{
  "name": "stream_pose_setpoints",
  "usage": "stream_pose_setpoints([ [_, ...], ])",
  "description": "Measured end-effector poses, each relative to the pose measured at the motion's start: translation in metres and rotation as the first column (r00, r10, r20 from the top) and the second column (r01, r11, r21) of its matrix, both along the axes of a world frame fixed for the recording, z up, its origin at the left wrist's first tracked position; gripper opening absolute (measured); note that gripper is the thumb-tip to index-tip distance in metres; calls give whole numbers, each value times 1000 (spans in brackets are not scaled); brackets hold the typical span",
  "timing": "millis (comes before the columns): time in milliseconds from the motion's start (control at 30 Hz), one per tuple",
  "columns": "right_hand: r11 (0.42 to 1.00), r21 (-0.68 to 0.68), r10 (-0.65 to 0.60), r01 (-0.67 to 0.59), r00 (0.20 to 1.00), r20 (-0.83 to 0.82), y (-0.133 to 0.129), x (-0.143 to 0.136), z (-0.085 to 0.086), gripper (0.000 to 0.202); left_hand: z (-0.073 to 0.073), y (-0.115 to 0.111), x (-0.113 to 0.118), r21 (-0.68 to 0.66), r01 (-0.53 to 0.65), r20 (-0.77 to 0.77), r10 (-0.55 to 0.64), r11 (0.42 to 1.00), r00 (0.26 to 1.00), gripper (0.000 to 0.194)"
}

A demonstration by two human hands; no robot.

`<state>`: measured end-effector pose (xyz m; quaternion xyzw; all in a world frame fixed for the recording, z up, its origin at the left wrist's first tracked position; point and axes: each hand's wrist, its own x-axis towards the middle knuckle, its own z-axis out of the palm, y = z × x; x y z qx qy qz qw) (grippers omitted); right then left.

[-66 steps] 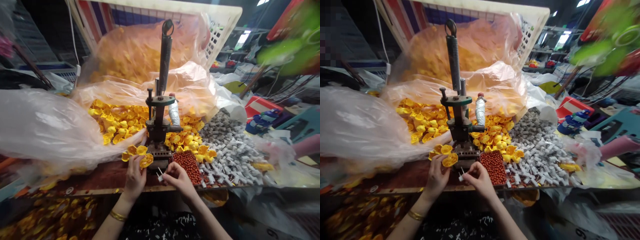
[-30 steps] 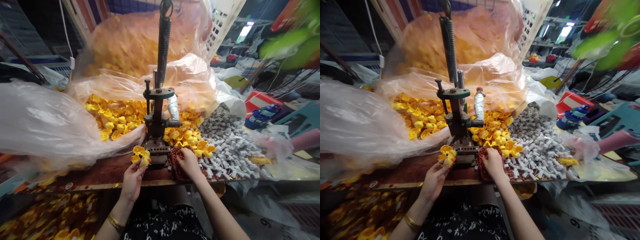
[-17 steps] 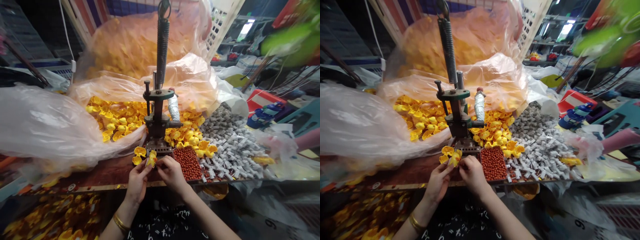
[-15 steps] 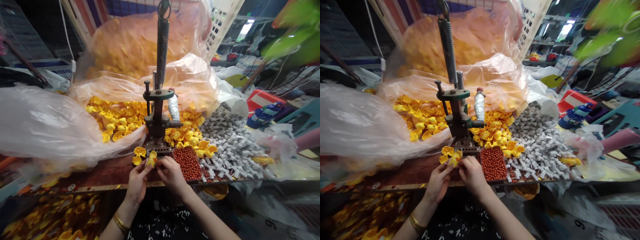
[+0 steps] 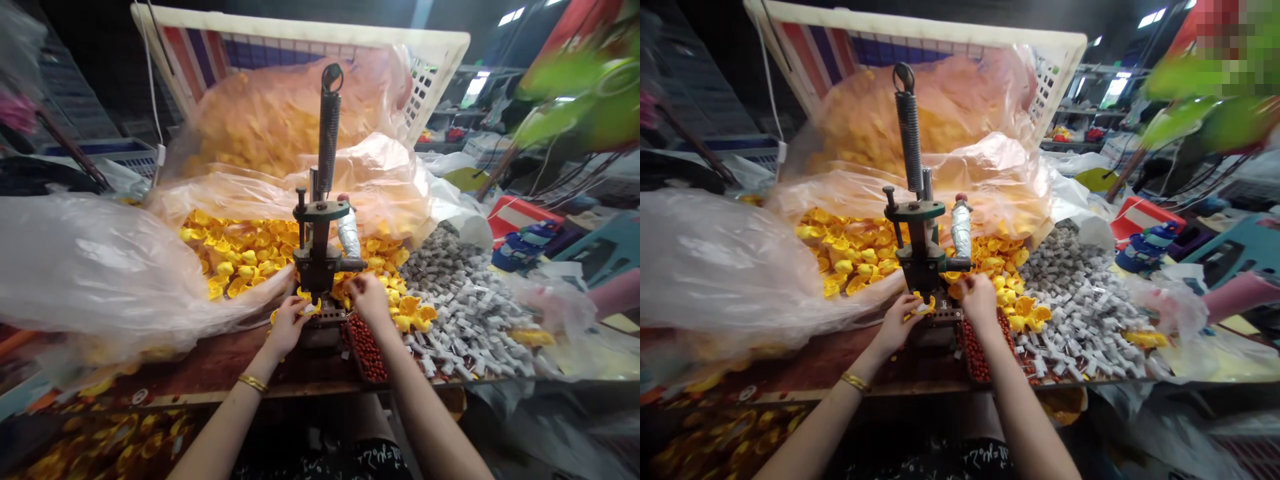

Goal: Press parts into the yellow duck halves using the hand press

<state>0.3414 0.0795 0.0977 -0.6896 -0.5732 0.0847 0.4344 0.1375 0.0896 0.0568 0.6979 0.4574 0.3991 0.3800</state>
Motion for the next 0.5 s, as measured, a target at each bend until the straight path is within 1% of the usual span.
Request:
stream_pose_setpoints([
  [33, 997, 71, -8, 16, 993, -117, 19, 13, 16, 27, 2, 1, -1, 27, 42, -42, -41, 999, 998, 27],
  [67, 989, 146, 12, 24, 970, -243, 40, 23, 36, 33, 5, 2, -1, 44, 79, -72, -76, 996, 995, 26],
  [100, 982, 188, 76, -4, 923, -378, 61, 29, 57, 35, 7, 2, -2, 54, 110, -93, -105, 992, 990, 24],
  [133, 982, 176, 147, -66, 854, -500, 80, 32, 79, 38, 10, 2, -2, 58, 135, -111, -128, 989, 986, 22],
  [167, 975, 156, 222, -160, 779, -586, 95, 31, 100, 40, 12, 2, -2, 60, 154, -126, -146, 986, 981, 21],
  [200, 959, 179, 282, -218, 718, -636, 102, 26, 118, 41, 13, 2, -2, 62, 166, -136, -157, 984, 978, 19],
  [233, 942, 226, 335, -247, 684, -648, 101, 20, 132, 41, 15, 2, -2, 64, 170, -142, -160, 983, 977, 18],
  [267, 923, 299, 382, -243, 683, -623, 91, 12, 142, 40, 16, 2, -3, 66, 170, -143, -159, 983, 977, 17],
  [300, 898, 391, 408, -200, 711, -572, 73, 4, 148, 37, 16, 1, -3, 69, 167, -140, -156, 983, 978, 17],
  [333, 863, 481, 417, -155, 756, -504, 52, -3, 149, 35, 16, 1, -4, 71, 163, -133, -153, 984, 979, 17],
  [400, 777, 630, 357, -21, 839, -411, 11, -13, 143, 31, 16, 1, -2, 57, 153, -102, -147, 987, 984, 16],
  [433, 732, 680, 318, 37, 864, -389, -2, -16, 140, 29, 16, 2, 0, 25, 137, -77, -135, 990, 988, 15],
  [467, 706, 703, 285, 80, 877, -386, -7, -18, 138, 29, 15, 4, 3, -23, 113, -49, -114, 993, 992, 13],
  [500, 712, 696, 274, 91, 877, -394, -3, -19, 138, 30, 14, 6, 7, -79, 84, -23, -86, 993, 996, 12],
])
